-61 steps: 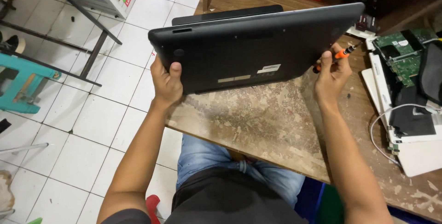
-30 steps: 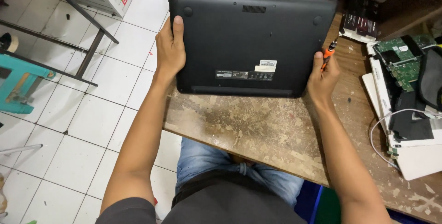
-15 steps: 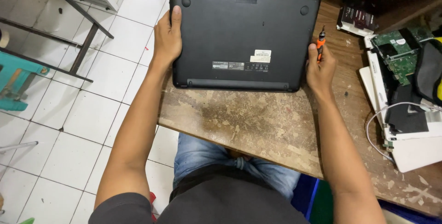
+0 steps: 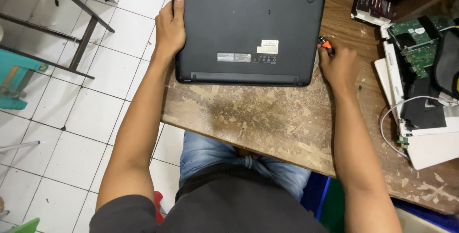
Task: Disassembling and inspecting a laptop using a precision screwdriver on a repair bench.
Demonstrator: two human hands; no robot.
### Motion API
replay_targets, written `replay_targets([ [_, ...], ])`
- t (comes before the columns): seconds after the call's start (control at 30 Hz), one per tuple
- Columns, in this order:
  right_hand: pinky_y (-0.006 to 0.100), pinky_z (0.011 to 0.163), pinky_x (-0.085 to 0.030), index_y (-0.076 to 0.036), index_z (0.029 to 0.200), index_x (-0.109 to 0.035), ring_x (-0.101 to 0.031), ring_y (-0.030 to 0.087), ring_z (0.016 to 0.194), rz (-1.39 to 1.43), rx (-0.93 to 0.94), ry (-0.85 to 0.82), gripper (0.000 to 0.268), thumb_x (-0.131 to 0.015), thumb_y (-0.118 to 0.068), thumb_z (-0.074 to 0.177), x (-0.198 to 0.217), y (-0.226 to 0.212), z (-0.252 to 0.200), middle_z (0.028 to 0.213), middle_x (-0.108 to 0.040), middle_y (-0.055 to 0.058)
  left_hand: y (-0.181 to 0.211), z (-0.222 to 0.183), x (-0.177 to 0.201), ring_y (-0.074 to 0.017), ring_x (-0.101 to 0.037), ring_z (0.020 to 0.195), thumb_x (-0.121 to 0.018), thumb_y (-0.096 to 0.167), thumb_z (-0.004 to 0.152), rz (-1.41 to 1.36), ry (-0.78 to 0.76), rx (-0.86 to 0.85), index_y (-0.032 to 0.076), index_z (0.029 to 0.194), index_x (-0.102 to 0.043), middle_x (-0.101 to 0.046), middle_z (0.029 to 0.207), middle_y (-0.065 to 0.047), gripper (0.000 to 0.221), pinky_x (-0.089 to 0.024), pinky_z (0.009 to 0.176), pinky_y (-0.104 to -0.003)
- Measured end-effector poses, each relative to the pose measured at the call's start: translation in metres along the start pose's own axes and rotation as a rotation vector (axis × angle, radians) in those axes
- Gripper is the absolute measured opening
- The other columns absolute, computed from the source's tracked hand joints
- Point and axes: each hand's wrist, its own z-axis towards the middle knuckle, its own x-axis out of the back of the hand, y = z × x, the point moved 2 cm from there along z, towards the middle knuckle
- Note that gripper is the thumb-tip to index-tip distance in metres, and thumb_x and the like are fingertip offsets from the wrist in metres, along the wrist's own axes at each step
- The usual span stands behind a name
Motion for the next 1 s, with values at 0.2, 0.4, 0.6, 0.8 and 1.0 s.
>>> replay_targets([
  [0.2,0.044,0.046,-0.054,-0.007,0.112,-0.081,-0.071,0.031,0.063,-0.065,-0.135,0.025,0.021,-0.079,-0.027,0.104,0.012,0.009,-0.002,0.077,-0.075,0.013,-0.007,0.005,-0.006,-0.0220,-0.051,0.072,-0.030,0.060,0.106,0.118,-0.016,0.069,0.011,0.075,-0.050,-0.059,0.075,-0.004,0.061,-0.040,0.066,-0.039],
  [0.4,0.038,0.042,-0.049,-0.009,0.118,-0.080,-0.067,0.023,0.056,-0.045,-0.154,0.030,0.023,-0.077,-0.026,0.102,0.006,0.020,-0.004,0.073,-0.075,0.009,-0.024,0.010,-0.014,-0.0306,-0.051,0.070,-0.029,0.052,0.113,0.284,-0.024,0.095,0.007,0.067,-0.043,-0.057,0.069,-0.011,0.066,-0.040,0.068,-0.047],
  [0.6,0.034,0.042,-0.046,-0.008,0.117,-0.079,-0.062,0.019,0.054,0.002,-0.154,0.023,0.019,-0.077,-0.018,0.102,0.007,0.016,-0.007,0.067,-0.070,0.006,-0.029,0.011,-0.017,-0.0360,-0.059,0.075,-0.030,0.051,0.112,0.365,-0.040,0.156,0.005,0.068,-0.054,-0.065,0.076,-0.016,0.068,-0.045,0.070,-0.051],
  [0.8,0.022,0.034,-0.026,-0.003,0.128,-0.075,-0.038,0.008,0.038,0.122,-0.109,0.019,0.026,-0.075,-0.017,0.107,0.012,0.004,-0.010,0.056,-0.062,0.001,-0.016,0.009,-0.011,-0.0363,-0.060,0.076,-0.032,0.053,0.114,0.486,-0.102,0.164,0.002,0.074,-0.057,-0.064,0.080,-0.017,0.069,-0.048,0.072,-0.051],
  [1.0,0.023,0.034,-0.028,-0.003,0.121,-0.078,-0.039,0.008,0.038,0.231,0.020,0.029,0.025,-0.069,-0.024,0.111,0.006,-0.016,-0.014,0.060,-0.063,0.001,-0.002,0.009,-0.005,-0.0460,-0.063,0.083,-0.036,0.056,0.112,0.642,-0.164,0.160,-0.002,0.077,-0.064,-0.067,0.088,-0.023,0.074,-0.050,0.073,-0.057],
])
